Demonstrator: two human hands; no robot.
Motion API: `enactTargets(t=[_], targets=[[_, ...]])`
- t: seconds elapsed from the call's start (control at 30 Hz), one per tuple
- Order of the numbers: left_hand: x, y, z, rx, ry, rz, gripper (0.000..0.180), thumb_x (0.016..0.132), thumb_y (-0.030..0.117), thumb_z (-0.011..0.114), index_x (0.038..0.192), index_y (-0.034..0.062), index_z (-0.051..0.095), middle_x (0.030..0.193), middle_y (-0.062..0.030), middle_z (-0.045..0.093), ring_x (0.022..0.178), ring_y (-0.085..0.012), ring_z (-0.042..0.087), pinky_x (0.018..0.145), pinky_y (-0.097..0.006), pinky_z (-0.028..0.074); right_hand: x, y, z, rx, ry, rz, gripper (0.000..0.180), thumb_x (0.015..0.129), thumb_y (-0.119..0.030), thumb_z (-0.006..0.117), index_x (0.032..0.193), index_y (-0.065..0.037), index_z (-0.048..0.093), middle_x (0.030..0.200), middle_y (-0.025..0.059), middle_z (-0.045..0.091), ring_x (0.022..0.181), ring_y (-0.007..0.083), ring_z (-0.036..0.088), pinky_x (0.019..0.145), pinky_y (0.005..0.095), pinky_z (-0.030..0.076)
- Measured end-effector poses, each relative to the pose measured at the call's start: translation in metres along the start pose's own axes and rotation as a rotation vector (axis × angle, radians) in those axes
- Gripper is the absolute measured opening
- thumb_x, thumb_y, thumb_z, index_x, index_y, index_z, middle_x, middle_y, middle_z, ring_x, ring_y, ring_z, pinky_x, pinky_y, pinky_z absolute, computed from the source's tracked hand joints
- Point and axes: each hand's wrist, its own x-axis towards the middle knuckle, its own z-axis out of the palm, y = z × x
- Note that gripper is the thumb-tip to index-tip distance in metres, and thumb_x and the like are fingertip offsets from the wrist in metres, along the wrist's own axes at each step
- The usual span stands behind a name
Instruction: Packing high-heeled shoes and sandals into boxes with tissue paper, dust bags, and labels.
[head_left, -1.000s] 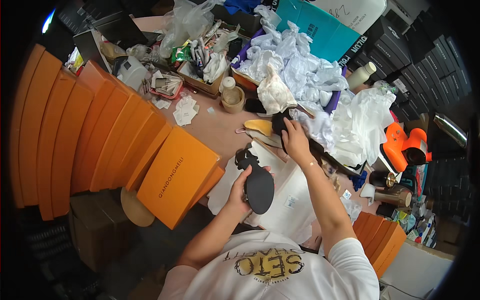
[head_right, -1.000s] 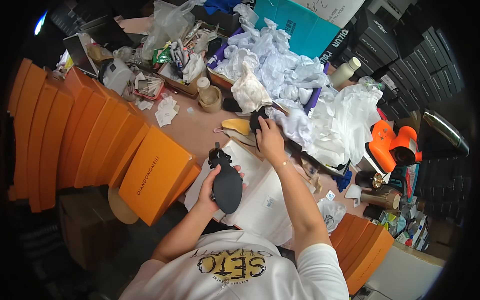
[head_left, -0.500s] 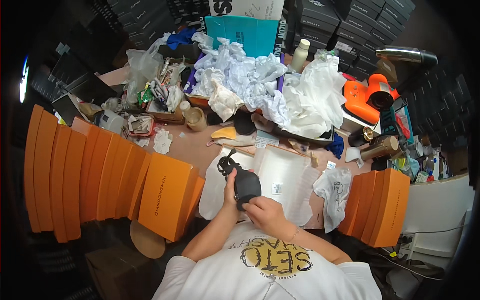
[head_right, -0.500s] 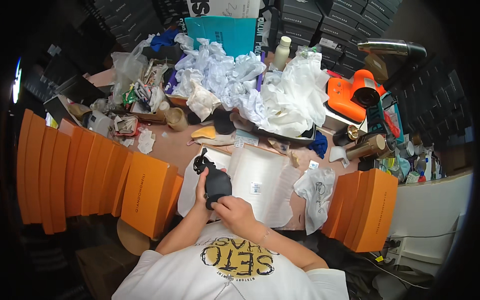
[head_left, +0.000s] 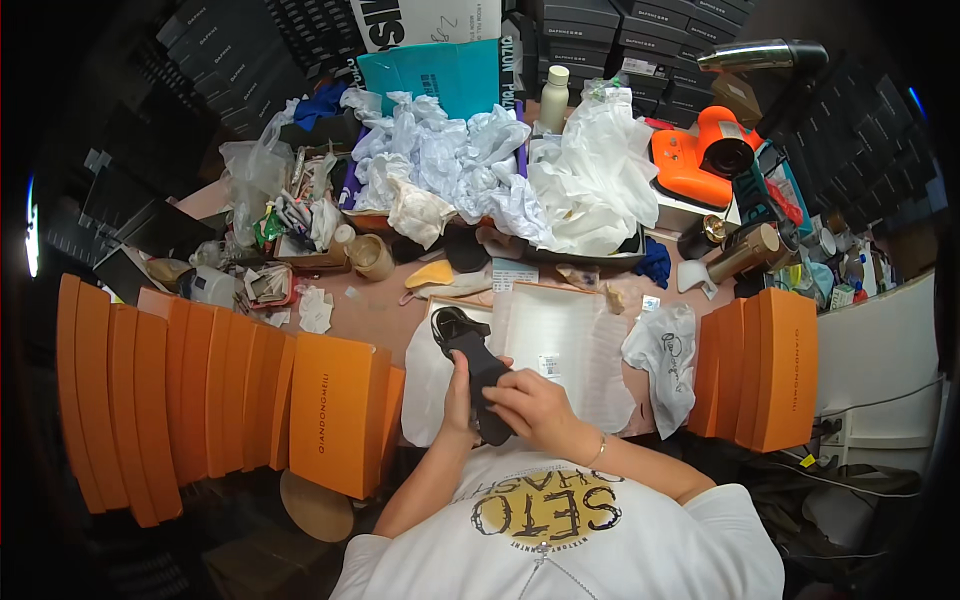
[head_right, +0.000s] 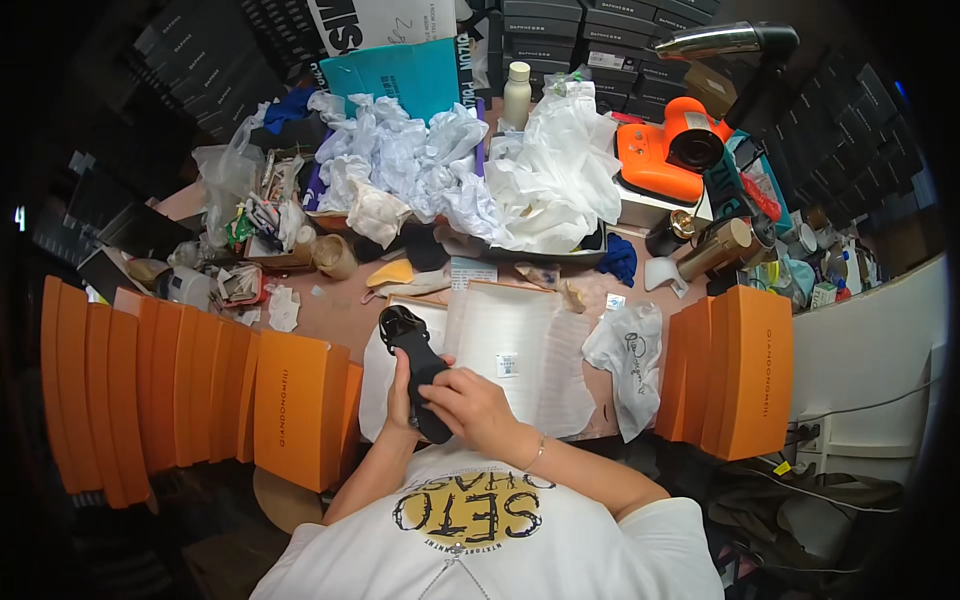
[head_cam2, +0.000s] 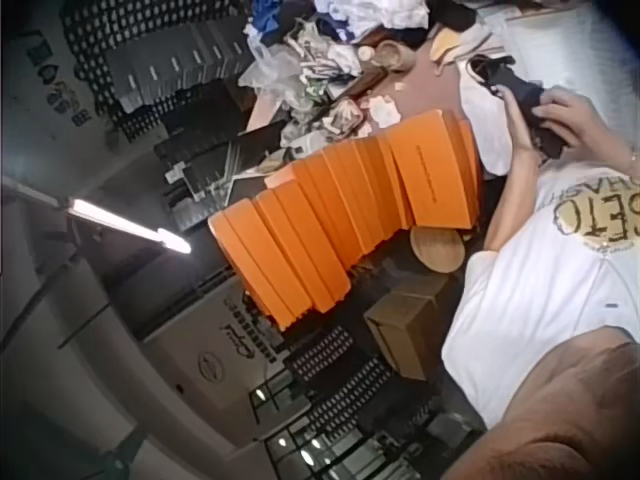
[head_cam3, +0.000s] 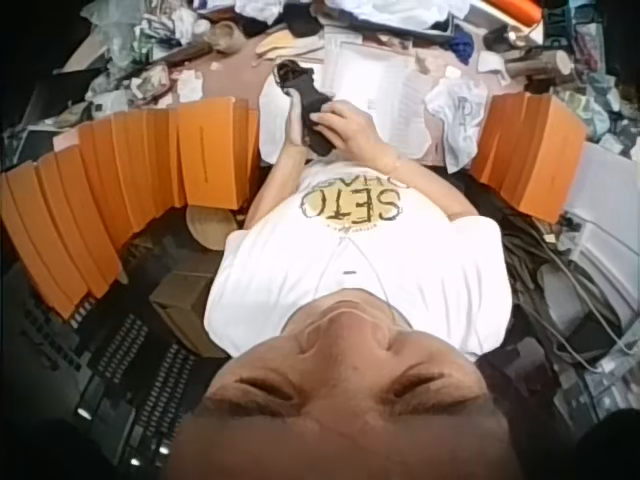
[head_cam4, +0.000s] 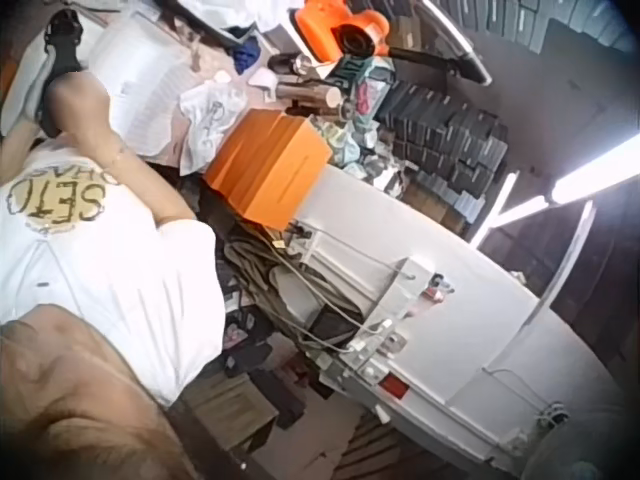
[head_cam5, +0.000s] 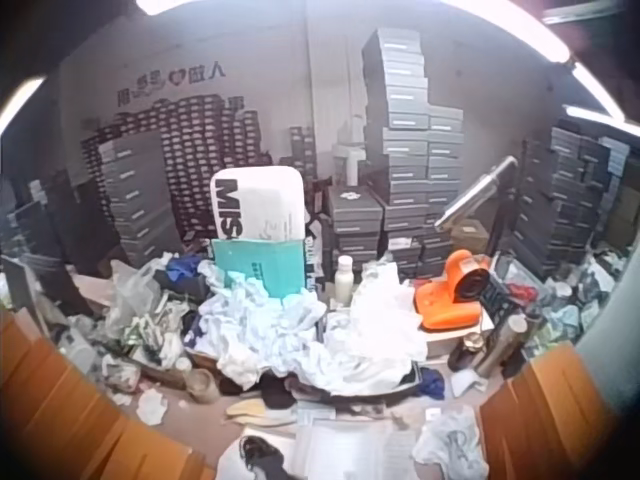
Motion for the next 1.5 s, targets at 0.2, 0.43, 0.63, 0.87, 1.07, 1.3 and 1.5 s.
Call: enactTargets(t=[0.2, 0.43, 0.63, 0.87, 1.07, 1.3, 1.5], targets=[[-0.004, -0.032, 0.000, 0.283, 0.064, 0.016, 0.068, 0.097, 0.058, 0.023, 0.137, 0.0047, 0.036, 0.124, -0.0096, 0.053, 0.110, -0.0168, 0.056, 0.091, -0.029, 0.048, 0.006, 0.040, -0.010, 0.112, 0.061, 0.275, 0.021, 0.078, -0.004, 0.069, 0.099, -0.001, 0.067, 0.087, 0.0111, 0.062, 0.078, 0.0247, 0.061, 0.069, 0.0312, 0.049], [-0.020, -0.033, 0.015, 0.319, -0.010, -0.003, 0.061, 0.100, 0.051, 0.028, 0.134, 0.0017, 0.041, 0.127, -0.0094, 0.050, 0.115, -0.0168, 0.051, 0.098, -0.029, 0.042, -0.012, 0.011, -0.038, 0.040, -0.189, 0.165, 0.026, 0.077, -0.005, 0.071, 0.103, -0.005, 0.068, 0.092, 0.0083, 0.061, 0.081, 0.0261, 0.060, 0.069, 0.0332, 0.050], [-0.021, -0.032, 0.020, 0.444, -0.051, -0.005, 0.066, 0.098, 0.057, 0.025, 0.122, 0.0003, 0.048, 0.111, -0.0111, 0.059, 0.100, -0.0186, 0.061, 0.084, -0.030, 0.050, -0.020, -0.003, -0.045, -0.013, -0.178, 0.157, 0.027, 0.077, -0.005, 0.069, 0.104, -0.009, 0.067, 0.092, 0.0067, 0.059, 0.082, 0.0250, 0.060, 0.071, 0.0337, 0.050], [-0.016, -0.036, 0.005, 0.372, -0.031, 0.018, 0.062, 0.098, 0.056, 0.029, 0.118, 0.0017, 0.052, 0.106, -0.0100, 0.060, 0.097, -0.0177, 0.061, 0.085, -0.031, 0.051, -0.005, 0.013, -0.044, 0.002, -0.084, 0.095, 0.028, 0.077, -0.003, 0.069, 0.104, -0.008, 0.068, 0.089, 0.0085, 0.060, 0.080, 0.0256, 0.060, 0.070, 0.0327, 0.050], [-0.026, 0.013, 0.004, 0.727, -0.172, 0.088, 0.065, 0.093, 0.057, 0.045, 0.119, -0.0029, 0.050, 0.105, -0.0129, 0.063, 0.092, -0.0193, 0.064, 0.084, -0.031, 0.052, -0.017, -0.003, -0.061, 0.169, -0.300, 0.165, 0.028, 0.078, 0.000, 0.068, 0.106, -0.006, 0.068, 0.091, 0.0085, 0.059, 0.080, 0.0229, 0.060, 0.072, 0.0307, 0.050], [-0.030, 0.026, 0.048, 0.809, -0.249, -0.205, 0.039, 0.094, 0.029, 0.053, 0.115, -0.0031, 0.053, 0.101, -0.0099, 0.065, 0.091, -0.0146, 0.062, 0.080, -0.029, 0.051, 0.034, -0.013, -0.106, -0.008, -0.232, -0.230, 0.037, 0.073, -0.001, 0.066, 0.108, -0.011, 0.065, 0.095, 0.0062, 0.059, 0.084, 0.0242, 0.057, 0.074, 0.0334, 0.048], [-0.033, 0.034, 0.027, 0.634, -0.305, -0.219, 0.054, 0.087, 0.045, 0.059, 0.107, -0.0063, 0.058, 0.087, -0.0170, 0.067, 0.079, -0.0262, 0.067, 0.075, -0.034, 0.055, 0.037, 0.022, -0.103, -0.159, -0.006, -0.195, 0.038, 0.071, -0.001, 0.068, 0.107, -0.011, 0.066, 0.093, 0.0067, 0.060, 0.081, 0.0235, 0.057, 0.070, 0.0335, 0.046]])
